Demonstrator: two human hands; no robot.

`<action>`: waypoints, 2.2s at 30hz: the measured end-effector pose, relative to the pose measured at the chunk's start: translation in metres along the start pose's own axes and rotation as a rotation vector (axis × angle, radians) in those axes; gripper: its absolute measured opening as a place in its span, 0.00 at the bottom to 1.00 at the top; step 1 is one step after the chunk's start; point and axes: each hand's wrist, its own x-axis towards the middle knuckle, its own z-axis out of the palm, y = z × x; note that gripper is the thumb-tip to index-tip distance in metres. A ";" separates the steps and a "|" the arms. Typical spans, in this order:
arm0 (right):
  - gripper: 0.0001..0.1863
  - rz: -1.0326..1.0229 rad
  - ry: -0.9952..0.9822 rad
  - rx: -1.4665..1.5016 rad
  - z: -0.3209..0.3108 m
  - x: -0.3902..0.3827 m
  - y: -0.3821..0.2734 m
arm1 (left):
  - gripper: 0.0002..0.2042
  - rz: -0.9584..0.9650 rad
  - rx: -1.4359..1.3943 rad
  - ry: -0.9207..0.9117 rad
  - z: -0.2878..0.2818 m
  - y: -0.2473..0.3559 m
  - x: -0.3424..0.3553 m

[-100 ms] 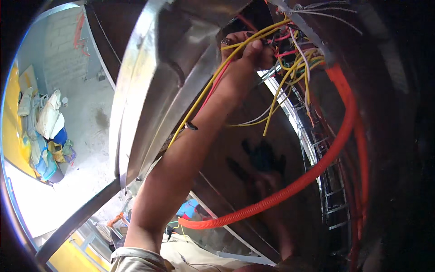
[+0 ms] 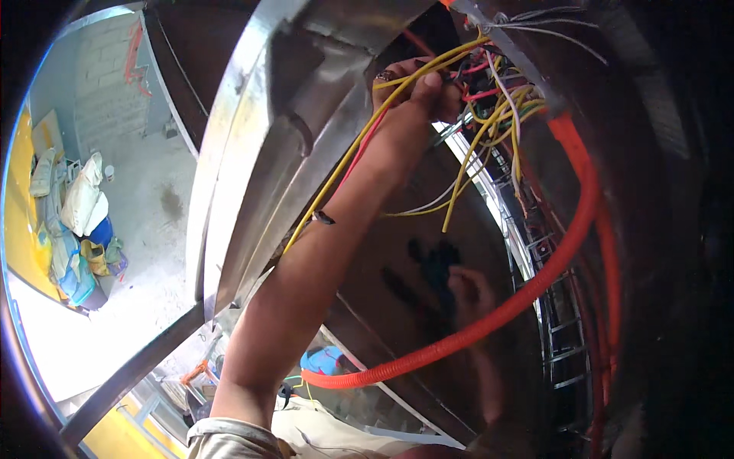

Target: The person connects multiple colored wires within a metal frame by twisting them together and using pliers, then wraps the wire ends with electrical tape.

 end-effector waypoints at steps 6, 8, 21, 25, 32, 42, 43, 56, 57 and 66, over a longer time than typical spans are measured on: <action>0.22 -0.252 0.161 0.273 0.018 0.080 -0.089 | 0.11 -0.033 0.012 -0.103 0.006 0.019 0.000; 0.27 -0.301 0.187 0.520 0.041 0.102 -0.102 | 0.12 0.013 0.110 -0.076 -0.005 0.024 -0.002; 0.20 -0.588 0.582 0.289 0.056 0.176 -0.108 | 0.14 0.160 0.169 -0.071 0.006 0.032 -0.001; 0.17 -0.636 0.711 0.164 0.059 0.178 -0.096 | 0.14 0.238 0.209 -0.007 0.006 0.034 -0.003; 0.18 -0.569 0.690 0.302 0.064 0.178 -0.095 | 0.15 0.310 0.194 -0.018 0.010 0.028 -0.002; 0.18 -0.389 0.403 0.470 0.089 0.128 -0.110 | 0.15 0.539 0.630 0.079 0.003 0.034 -0.005; 0.17 -0.332 0.302 0.513 0.086 0.124 -0.117 | 0.14 0.511 0.524 0.051 0.005 0.035 -0.004; 0.32 -0.619 0.463 0.266 0.086 0.146 -0.113 | 0.14 0.534 0.662 0.087 0.021 0.044 -0.013; 0.31 -0.541 0.402 0.418 0.089 0.146 -0.115 | 0.13 0.493 0.566 0.079 0.017 0.043 -0.014; 0.30 -0.154 0.151 1.257 0.084 0.138 -0.171 | 0.11 0.691 0.606 -0.035 0.003 0.042 -0.013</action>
